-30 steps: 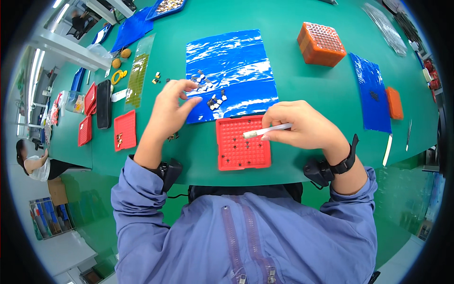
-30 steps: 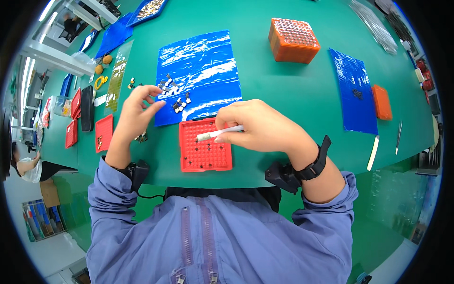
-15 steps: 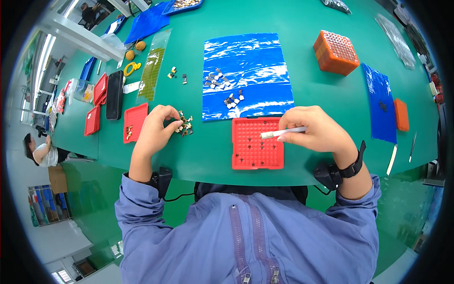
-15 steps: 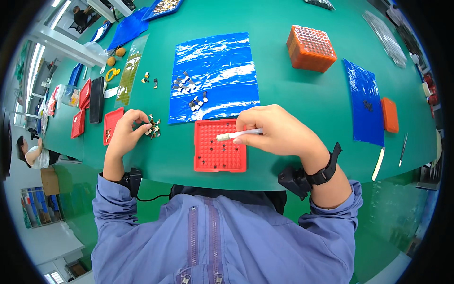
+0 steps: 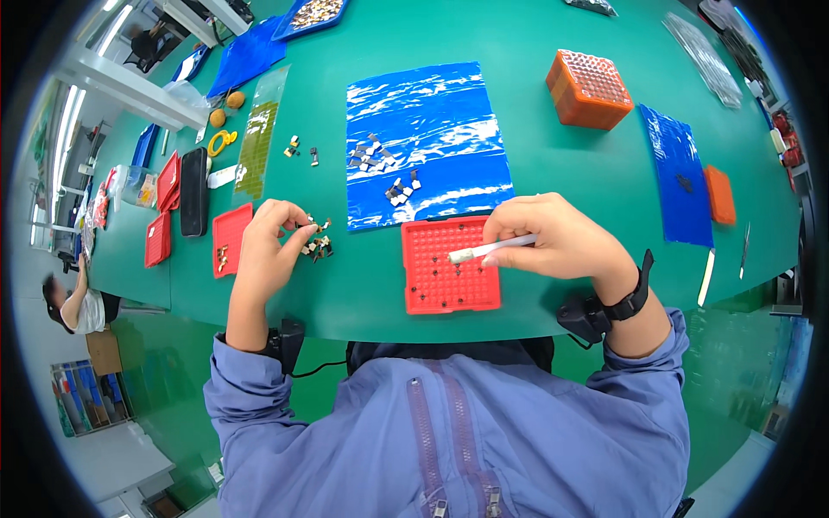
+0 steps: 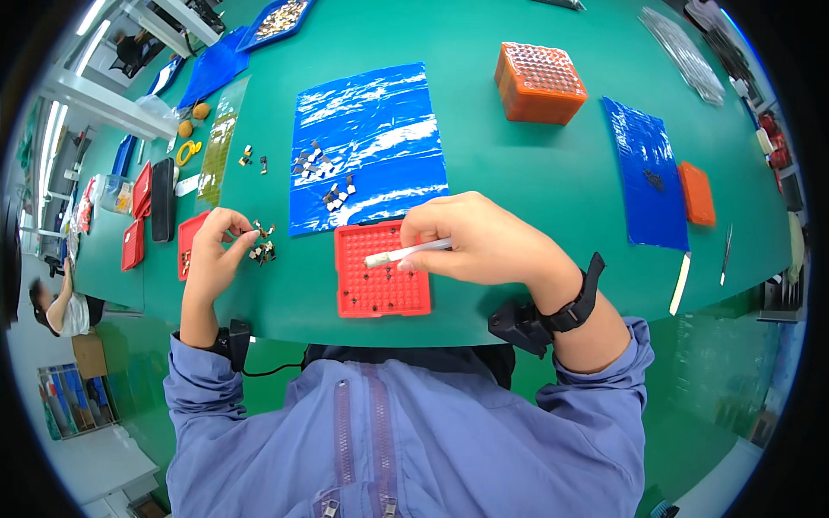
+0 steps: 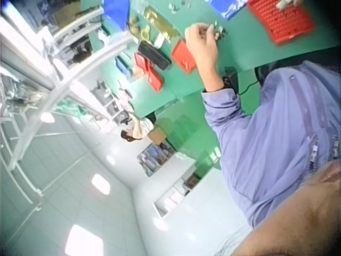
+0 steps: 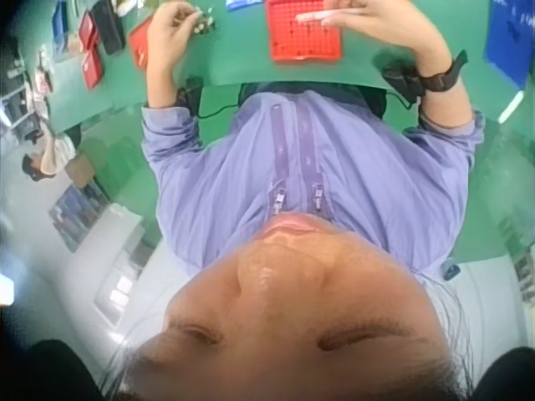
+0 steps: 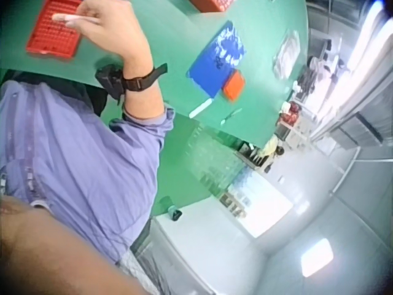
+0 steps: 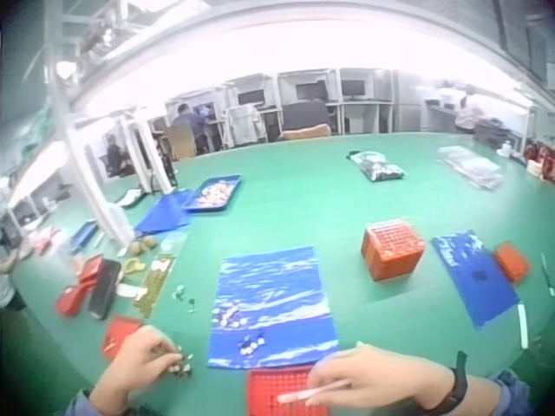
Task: The person uses a white cylindrical tool to pick up small electronic components from a red tray and place them into a red grid tray. The person repeatedly transfers components one by one, organizing them into the grid slots.
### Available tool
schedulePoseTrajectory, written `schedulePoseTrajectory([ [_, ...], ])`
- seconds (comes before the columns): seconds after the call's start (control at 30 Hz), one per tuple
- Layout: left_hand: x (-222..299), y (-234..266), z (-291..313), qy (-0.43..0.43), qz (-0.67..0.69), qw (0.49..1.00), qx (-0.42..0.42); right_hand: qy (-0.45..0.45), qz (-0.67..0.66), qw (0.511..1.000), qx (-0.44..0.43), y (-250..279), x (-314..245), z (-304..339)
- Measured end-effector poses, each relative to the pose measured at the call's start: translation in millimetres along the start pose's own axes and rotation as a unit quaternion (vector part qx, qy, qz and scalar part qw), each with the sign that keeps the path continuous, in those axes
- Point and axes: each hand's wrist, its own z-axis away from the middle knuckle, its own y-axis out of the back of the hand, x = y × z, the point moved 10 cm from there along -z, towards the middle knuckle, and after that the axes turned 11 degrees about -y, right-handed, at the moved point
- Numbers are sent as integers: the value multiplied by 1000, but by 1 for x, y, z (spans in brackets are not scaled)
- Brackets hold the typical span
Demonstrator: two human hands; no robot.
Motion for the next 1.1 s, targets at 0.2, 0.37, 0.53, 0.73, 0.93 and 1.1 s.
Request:
schedulePoseTrajectory([
  [0.2,64,-41,-6,26,446,895,-10,7,-88,996,-5,-1,-7,3],
  [0.37,99,-93,-14,31,670,740,-50,-3,-146,989,-8,-5,-2,5],
  [0.53,105,-115,-13,46,767,638,-62,-7,-160,987,4,-2,2,4],
  [0.73,110,-116,-17,26,799,599,-58,-31,-157,987,19,1,6,3],
  [0.93,110,-116,-18,16,810,583,-57,-25,-163,986,34,3,8,2],
  [1.1,110,-118,-19,13,796,602,-66,2,-165,986,36,3,7,2],
])
